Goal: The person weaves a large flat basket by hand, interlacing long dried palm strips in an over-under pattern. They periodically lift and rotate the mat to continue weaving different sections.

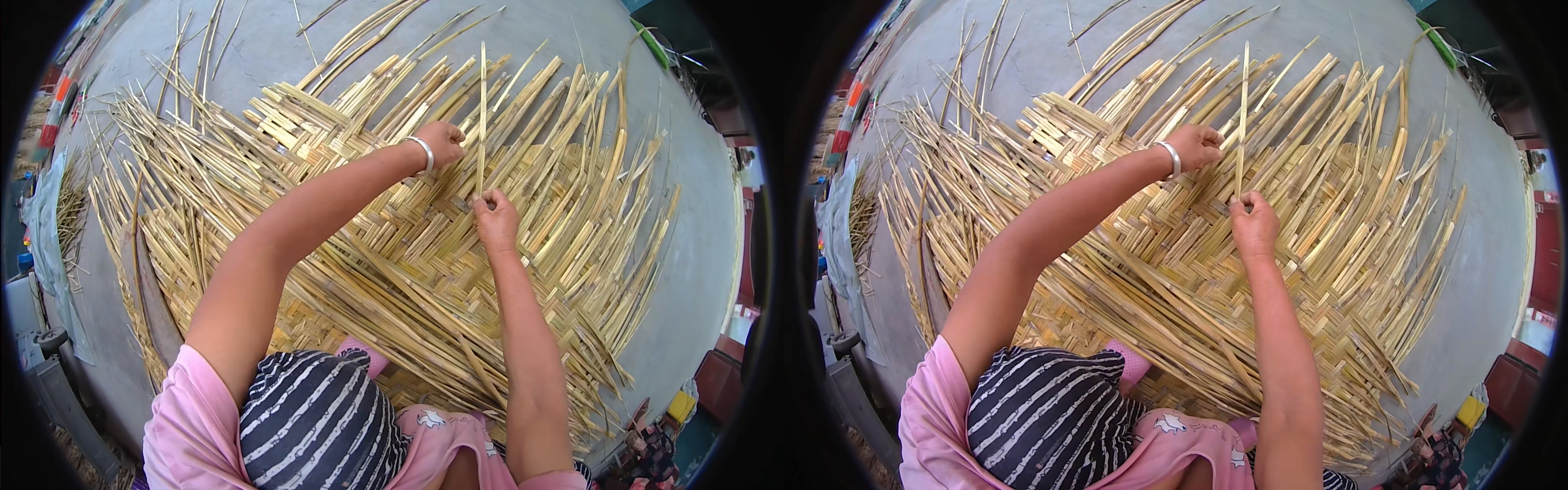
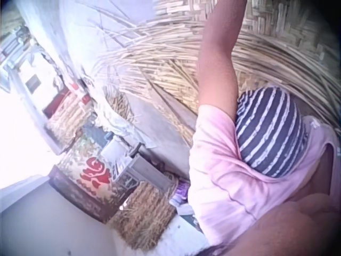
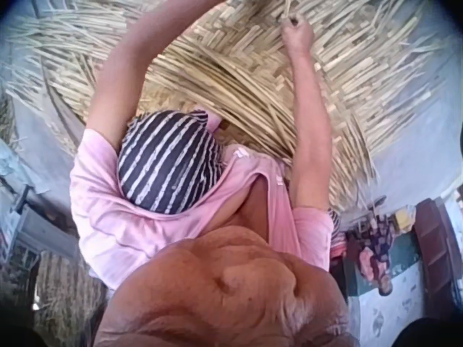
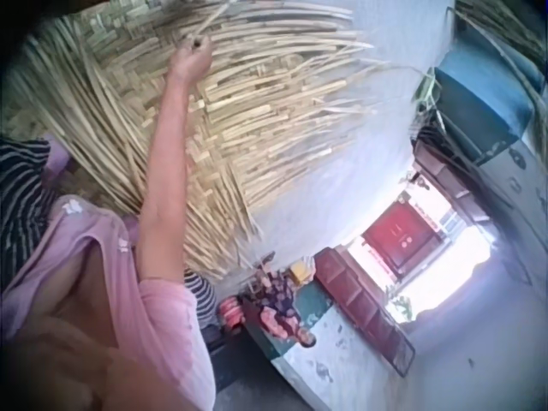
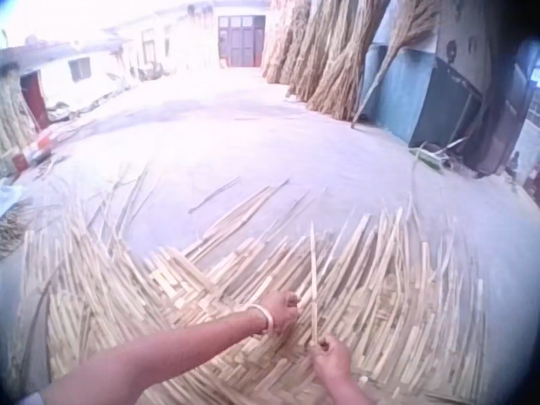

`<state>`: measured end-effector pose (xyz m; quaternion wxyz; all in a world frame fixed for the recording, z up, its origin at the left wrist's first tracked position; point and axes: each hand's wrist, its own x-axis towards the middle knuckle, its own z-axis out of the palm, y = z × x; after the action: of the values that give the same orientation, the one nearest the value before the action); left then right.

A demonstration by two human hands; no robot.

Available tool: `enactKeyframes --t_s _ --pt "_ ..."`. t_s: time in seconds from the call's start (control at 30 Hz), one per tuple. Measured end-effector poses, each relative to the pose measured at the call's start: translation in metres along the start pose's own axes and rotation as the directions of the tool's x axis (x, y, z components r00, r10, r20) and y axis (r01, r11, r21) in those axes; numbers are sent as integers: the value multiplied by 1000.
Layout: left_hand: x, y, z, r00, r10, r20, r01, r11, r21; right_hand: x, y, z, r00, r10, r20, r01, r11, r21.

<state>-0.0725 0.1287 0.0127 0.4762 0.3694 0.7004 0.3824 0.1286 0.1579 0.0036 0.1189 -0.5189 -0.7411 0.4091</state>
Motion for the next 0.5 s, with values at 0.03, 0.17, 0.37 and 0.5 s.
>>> enactKeyframes --t_s 0.03,0.17,0.37,0.5 --pt "8 -1 11 995 90 -49 -66 928 366 0 2 1 999 39 -5 -38 996 76" --pt "21 9 25 996 89 8 -75 781 621 -3 10 -1 1000 19 1 -18 982 189" --pt "12 3 33 980 195 -42 -108 696 710 -11 6 -7 997 56 55 -73 924 376" --pt "6 7 30 938 348 -16 -184 534 825 -12 7 -7 996 55 64 -77 905 418"
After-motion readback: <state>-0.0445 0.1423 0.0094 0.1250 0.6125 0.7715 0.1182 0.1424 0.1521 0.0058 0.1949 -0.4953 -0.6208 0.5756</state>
